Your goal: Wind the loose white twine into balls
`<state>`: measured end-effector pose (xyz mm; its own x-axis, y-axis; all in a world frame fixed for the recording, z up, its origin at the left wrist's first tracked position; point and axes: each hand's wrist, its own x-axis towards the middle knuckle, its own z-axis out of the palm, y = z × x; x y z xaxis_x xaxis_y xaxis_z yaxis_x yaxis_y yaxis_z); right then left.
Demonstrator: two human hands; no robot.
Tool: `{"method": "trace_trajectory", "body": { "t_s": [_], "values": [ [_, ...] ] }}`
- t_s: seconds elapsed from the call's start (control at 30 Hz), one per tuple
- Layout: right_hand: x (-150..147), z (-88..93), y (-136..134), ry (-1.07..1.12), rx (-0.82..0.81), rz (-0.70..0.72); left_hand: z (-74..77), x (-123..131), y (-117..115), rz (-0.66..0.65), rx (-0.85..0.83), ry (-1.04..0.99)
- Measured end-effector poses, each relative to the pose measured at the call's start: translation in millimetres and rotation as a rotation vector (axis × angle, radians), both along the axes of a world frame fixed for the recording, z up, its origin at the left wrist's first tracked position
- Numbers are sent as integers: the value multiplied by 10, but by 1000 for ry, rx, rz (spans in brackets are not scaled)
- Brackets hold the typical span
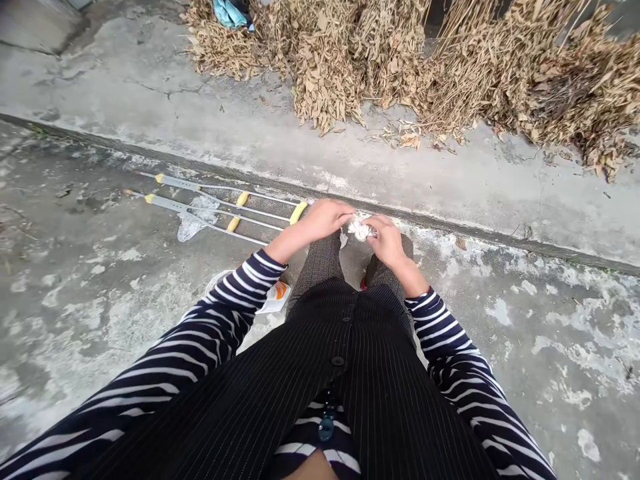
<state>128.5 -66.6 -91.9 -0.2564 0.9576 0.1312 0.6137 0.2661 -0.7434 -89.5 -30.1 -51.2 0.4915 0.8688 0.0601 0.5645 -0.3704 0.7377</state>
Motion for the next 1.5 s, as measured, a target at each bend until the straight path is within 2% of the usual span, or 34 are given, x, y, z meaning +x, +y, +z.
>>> {"method": "trace_trajectory", "body": {
  "t_s": [0.1, 0.2, 0.3, 0.4, 0.47, 0.57, 0.63, 0.7, 0.77, 0.87, 0.93, 1.03, 1.17, 1.27, 1.37, 1.43, 1.5],
  "values": [
    [-37, 119, -127, 358, -216, 19, -126, 7, 140, -22, -49, -67],
    [-25, 293, -153, 670, -367, 8, -378, 101, 64, 2, -224, -199],
    [12, 360, -61, 793, -387, -82, -595, 223, -146, 38, -406, -297],
    [61, 251, 138, 829, -312, -234, -666, 288, -343, 16, -480, -331],
    [101, 126, 274, 750, -227, -354, -625, 281, -410, -33, -492, -315],
    [164, -38, 364, 342, -63, -449, -473, 219, -372, -90, -482, -254],
    [189, -100, 324, 28, 13, -373, -354, 170, -257, -65, -436, -206],
    [189, -119, 236, -140, 18, -223, -252, 128, -99, -13, -336, -161],
    [169, -100, 143, -122, -83, -122, -184, 102, 65, 15, -226, -128],
    [132, 1, 42, 223, -406, -70, -171, 107, 260, 2, -136, -114],
    [119, 110, -5, 515, -581, -38, -229, 140, 338, -16, -132, -143],
    [133, 304, -58, 758, -650, -69, -403, 201, 370, -17, -192, -213],
    [212, 529, -51, 778, -603, -171, -644, 231, 211, 46, -362, -282],
    [261, 594, 27, 744, -472, -270, -670, 228, -47, 25, -492, -279],
    [242, 534, 113, 606, -267, -341, -503, 229, -287, -82, -497, -212],
    [193, 452, 142, 319, -114, -364, -310, 226, -367, -144, -358, -94],
    [133, 379, 139, -33, 18, -344, -101, 216, -364, -168, -133, 73]
  ]
}}
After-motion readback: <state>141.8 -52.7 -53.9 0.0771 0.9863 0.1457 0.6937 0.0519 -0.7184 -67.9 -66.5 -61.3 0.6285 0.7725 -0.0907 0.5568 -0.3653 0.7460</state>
